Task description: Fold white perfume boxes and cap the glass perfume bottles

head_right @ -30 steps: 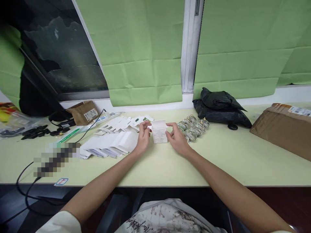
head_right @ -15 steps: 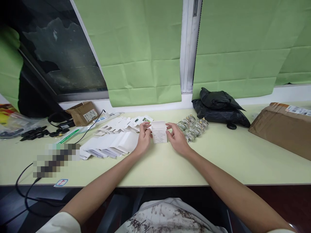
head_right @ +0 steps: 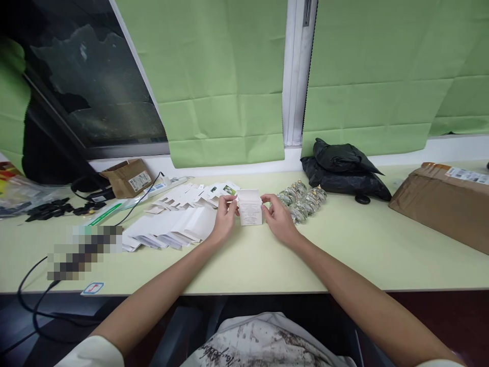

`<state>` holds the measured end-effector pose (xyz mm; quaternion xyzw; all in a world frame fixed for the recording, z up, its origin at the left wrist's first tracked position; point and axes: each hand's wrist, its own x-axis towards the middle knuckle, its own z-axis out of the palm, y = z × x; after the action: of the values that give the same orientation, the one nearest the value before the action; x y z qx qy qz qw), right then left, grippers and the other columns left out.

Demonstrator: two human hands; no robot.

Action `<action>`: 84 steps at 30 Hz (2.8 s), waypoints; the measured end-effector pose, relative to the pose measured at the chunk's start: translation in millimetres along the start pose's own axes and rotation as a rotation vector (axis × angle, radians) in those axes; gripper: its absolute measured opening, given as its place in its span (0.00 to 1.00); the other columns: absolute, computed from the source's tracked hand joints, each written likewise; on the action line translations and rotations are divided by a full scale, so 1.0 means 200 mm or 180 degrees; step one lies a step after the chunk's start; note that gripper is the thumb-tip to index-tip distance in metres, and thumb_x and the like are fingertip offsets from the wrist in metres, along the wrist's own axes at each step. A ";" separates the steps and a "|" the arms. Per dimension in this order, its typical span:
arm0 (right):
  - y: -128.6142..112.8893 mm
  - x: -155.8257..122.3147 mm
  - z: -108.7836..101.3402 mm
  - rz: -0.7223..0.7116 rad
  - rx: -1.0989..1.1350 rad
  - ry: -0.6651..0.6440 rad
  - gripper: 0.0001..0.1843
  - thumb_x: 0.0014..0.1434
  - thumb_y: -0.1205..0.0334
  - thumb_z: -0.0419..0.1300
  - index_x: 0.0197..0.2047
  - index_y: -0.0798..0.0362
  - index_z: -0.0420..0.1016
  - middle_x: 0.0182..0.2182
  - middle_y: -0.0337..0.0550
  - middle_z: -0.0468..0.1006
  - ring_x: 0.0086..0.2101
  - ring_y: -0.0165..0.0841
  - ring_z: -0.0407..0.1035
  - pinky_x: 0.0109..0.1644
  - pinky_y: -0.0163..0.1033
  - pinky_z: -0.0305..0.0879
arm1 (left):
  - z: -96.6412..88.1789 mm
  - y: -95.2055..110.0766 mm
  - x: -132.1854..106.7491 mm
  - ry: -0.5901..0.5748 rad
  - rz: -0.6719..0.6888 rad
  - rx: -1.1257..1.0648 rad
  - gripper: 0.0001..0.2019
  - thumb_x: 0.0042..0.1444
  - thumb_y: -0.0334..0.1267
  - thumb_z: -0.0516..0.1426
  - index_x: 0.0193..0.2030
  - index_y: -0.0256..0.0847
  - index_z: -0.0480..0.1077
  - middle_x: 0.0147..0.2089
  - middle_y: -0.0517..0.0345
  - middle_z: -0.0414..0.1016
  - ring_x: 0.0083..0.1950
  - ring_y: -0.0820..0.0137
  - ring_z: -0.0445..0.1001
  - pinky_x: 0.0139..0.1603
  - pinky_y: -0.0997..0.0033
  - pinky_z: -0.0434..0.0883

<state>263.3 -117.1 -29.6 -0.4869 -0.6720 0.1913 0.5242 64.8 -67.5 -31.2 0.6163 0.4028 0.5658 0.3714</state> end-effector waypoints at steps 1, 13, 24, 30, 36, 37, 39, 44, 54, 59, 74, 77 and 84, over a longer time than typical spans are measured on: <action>0.00 0.00 0.00 0.0013 0.0010 0.0008 0.16 0.69 0.52 0.55 0.57 0.46 0.70 0.52 0.46 0.78 0.29 0.33 0.68 0.32 0.42 0.68 | 0.00 0.00 0.00 -0.0008 -0.0010 0.0009 0.09 0.69 0.45 0.53 0.49 0.44 0.64 0.41 0.57 0.73 0.39 0.69 0.74 0.42 0.66 0.73; 0.03 0.00 -0.01 0.0154 -0.0124 0.0226 0.15 0.69 0.47 0.56 0.52 0.46 0.72 0.24 0.37 0.71 0.26 0.38 0.70 0.30 0.42 0.65 | 0.01 0.00 -0.03 -0.0083 0.0426 0.0325 0.16 0.65 0.53 0.60 0.49 0.44 0.65 0.55 0.51 0.72 0.45 0.68 0.73 0.46 0.65 0.73; 0.05 0.00 -0.02 0.0132 -0.0162 0.0255 0.17 0.68 0.46 0.57 0.50 0.49 0.74 0.28 0.39 0.77 0.25 0.35 0.71 0.30 0.39 0.65 | 0.00 0.02 -0.02 -0.0049 0.0787 0.0431 0.10 0.64 0.46 0.62 0.45 0.43 0.72 0.52 0.52 0.70 0.52 0.67 0.73 0.46 0.69 0.73; 0.04 -0.01 -0.03 0.0074 -0.0257 0.0242 0.16 0.68 0.48 0.57 0.50 0.49 0.74 0.28 0.39 0.77 0.25 0.35 0.72 0.31 0.39 0.66 | -0.01 0.01 -0.01 0.0038 0.0561 0.0343 0.10 0.66 0.45 0.61 0.47 0.43 0.79 0.50 0.51 0.70 0.51 0.67 0.74 0.44 0.70 0.72; 0.03 -0.01 -0.03 0.0100 -0.0281 0.0254 0.16 0.67 0.47 0.59 0.50 0.49 0.75 0.25 0.38 0.75 0.26 0.37 0.73 0.33 0.41 0.66 | 0.00 0.01 -0.01 0.0024 0.0575 0.0361 0.11 0.66 0.46 0.60 0.48 0.42 0.75 0.52 0.51 0.72 0.47 0.68 0.74 0.44 0.69 0.73; 0.03 -0.01 -0.03 0.0123 -0.0289 0.0253 0.17 0.67 0.47 0.59 0.50 0.49 0.74 0.24 0.37 0.75 0.26 0.37 0.73 0.33 0.41 0.66 | 0.01 0.01 -0.01 0.0020 0.0580 0.0346 0.12 0.65 0.47 0.61 0.49 0.43 0.73 0.53 0.51 0.71 0.47 0.69 0.74 0.44 0.69 0.73; 0.03 -0.01 -0.02 0.0177 -0.0301 0.0252 0.17 0.67 0.46 0.59 0.52 0.48 0.73 0.24 0.37 0.74 0.26 0.38 0.72 0.33 0.42 0.66 | 0.01 0.01 -0.02 0.0009 0.0573 0.0340 0.17 0.61 0.48 0.65 0.51 0.44 0.70 0.55 0.51 0.70 0.48 0.68 0.73 0.44 0.69 0.73; 0.02 -0.01 -0.02 0.0180 -0.0319 0.0230 0.18 0.67 0.47 0.58 0.54 0.47 0.72 0.30 0.39 0.77 0.27 0.37 0.71 0.35 0.43 0.67 | 0.02 -0.02 -0.02 0.0001 0.0395 0.0245 0.28 0.56 0.47 0.69 0.57 0.46 0.62 0.58 0.50 0.69 0.50 0.66 0.72 0.41 0.70 0.73; 0.02 -0.01 -0.02 0.0195 -0.0543 0.0068 0.18 0.68 0.51 0.57 0.58 0.47 0.69 0.31 0.40 0.76 0.31 0.40 0.72 0.38 0.45 0.68 | 0.01 -0.06 -0.02 -0.0641 -0.0230 0.0673 0.28 0.50 0.43 0.71 0.51 0.42 0.62 0.49 0.50 0.76 0.48 0.62 0.76 0.46 0.64 0.71; 0.05 0.00 -0.01 0.0010 -0.0452 0.0264 0.20 0.67 0.53 0.56 0.59 0.48 0.66 0.52 0.49 0.76 0.30 0.35 0.70 0.38 0.46 0.69 | -0.01 -0.04 -0.02 -0.0811 -0.0234 0.1005 0.26 0.52 0.39 0.70 0.53 0.42 0.64 0.50 0.50 0.79 0.49 0.59 0.78 0.49 0.61 0.72; 0.04 0.00 -0.02 -0.0109 -0.0761 0.0059 0.15 0.69 0.56 0.53 0.55 0.49 0.72 0.42 0.44 0.78 0.30 0.34 0.68 0.42 0.43 0.66 | -0.03 -0.14 0.02 -0.0428 0.0189 0.1256 0.19 0.59 0.33 0.61 0.54 0.45 0.60 0.54 0.49 0.75 0.52 0.60 0.75 0.44 0.64 0.71; 0.05 0.00 -0.02 -0.0197 -0.0857 -0.0235 0.14 0.69 0.57 0.54 0.53 0.48 0.75 0.46 0.46 0.77 0.31 0.35 0.70 0.46 0.46 0.68 | -0.03 -0.15 0.03 -0.0488 0.0226 0.1209 0.20 0.60 0.31 0.59 0.57 0.45 0.60 0.57 0.48 0.74 0.55 0.59 0.74 0.45 0.63 0.71; 0.08 -0.01 0.02 0.0177 -0.0330 -0.0804 0.17 0.67 0.56 0.56 0.57 0.47 0.76 0.66 0.49 0.67 0.23 0.25 0.69 0.44 0.45 0.72 | -0.03 -0.15 0.03 -0.0531 0.0317 0.1319 0.14 0.64 0.31 0.55 0.56 0.43 0.64 0.58 0.46 0.70 0.58 0.58 0.71 0.54 0.58 0.72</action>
<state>267.0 -110.2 -43.6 -0.5038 -0.7279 0.2306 0.4040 56.1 -49.9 -55.3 0.7431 0.4474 0.4357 0.2404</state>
